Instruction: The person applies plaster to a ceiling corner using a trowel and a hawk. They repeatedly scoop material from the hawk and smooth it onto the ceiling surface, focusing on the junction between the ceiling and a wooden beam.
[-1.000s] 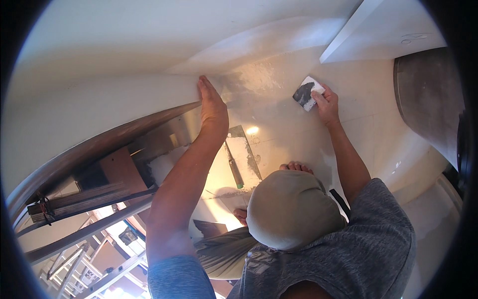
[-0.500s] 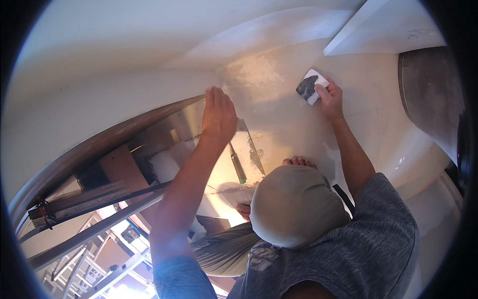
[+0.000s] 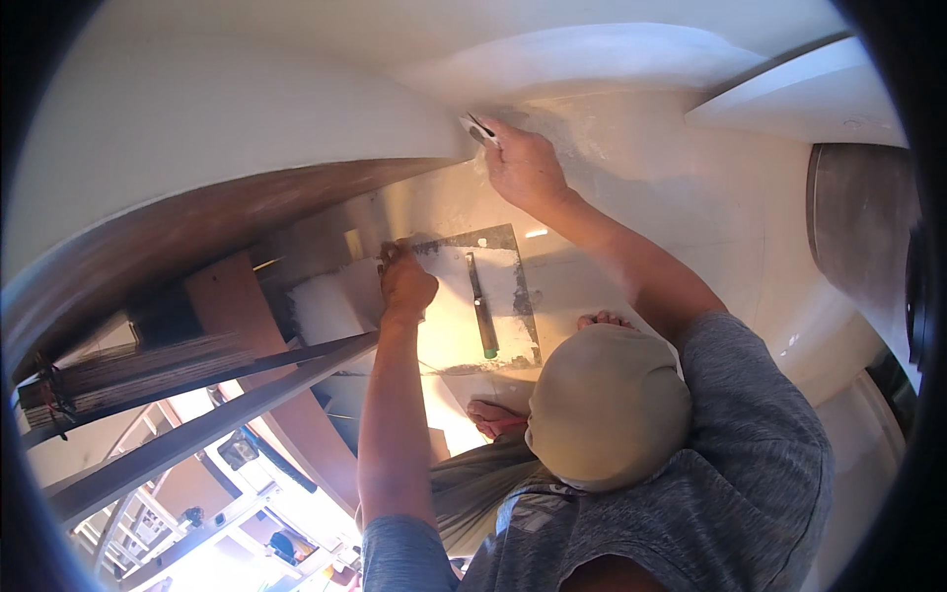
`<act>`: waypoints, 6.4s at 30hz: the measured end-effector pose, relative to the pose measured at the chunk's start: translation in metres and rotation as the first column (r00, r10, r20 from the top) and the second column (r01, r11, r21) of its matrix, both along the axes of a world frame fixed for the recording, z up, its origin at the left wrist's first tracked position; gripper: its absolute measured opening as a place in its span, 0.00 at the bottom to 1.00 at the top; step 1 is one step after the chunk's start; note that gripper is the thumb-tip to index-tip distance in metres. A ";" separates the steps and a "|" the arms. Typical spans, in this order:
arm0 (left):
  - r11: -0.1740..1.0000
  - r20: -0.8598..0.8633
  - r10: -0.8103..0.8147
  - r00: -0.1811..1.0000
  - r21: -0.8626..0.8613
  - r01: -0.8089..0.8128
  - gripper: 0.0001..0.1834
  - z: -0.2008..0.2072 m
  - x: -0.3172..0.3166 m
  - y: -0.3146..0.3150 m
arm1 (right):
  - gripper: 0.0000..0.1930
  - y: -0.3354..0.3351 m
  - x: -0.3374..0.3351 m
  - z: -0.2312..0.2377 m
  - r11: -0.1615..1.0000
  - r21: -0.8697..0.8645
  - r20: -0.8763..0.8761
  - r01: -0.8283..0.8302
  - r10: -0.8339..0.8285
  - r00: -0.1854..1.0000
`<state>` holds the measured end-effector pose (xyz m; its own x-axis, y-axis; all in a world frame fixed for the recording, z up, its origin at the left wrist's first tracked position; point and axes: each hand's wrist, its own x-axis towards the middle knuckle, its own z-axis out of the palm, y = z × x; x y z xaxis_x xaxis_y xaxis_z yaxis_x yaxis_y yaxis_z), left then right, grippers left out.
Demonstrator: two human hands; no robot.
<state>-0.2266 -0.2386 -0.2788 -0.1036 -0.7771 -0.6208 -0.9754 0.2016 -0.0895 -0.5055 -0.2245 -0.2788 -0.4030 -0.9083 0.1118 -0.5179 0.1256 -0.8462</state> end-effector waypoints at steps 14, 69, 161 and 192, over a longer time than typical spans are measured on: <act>0.978 -0.059 -0.190 0.980 -0.100 0.183 0.49 -0.012 0.018 0.018 | 0.20 -0.015 0.035 0.010 0.996 -0.050 -0.135 -0.070 0.063 0.989; 0.981 -0.145 -0.157 0.977 -0.137 0.137 0.52 -0.030 0.021 0.027 | 0.20 -0.033 0.027 0.001 0.987 -0.161 -0.192 -0.013 -0.018 0.981; 0.965 -0.209 -0.215 0.954 -0.194 0.175 0.50 -0.048 0.040 0.032 | 0.21 -0.005 0.041 -0.033 0.998 -0.067 0.013 -0.008 0.008 1.000; 0.963 -0.200 -0.239 0.950 -0.177 0.205 0.51 -0.041 0.040 0.035 | 0.22 -0.026 0.039 -0.032 0.992 -0.119 -0.042 0.044 -0.050 0.998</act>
<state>-0.1865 -0.2032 -0.3198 -0.4036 -0.8022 -0.4400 -0.9064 0.4162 0.0726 -0.4661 -0.2505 -0.3106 -0.4372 -0.8679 0.2360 -0.5514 0.0514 -0.8326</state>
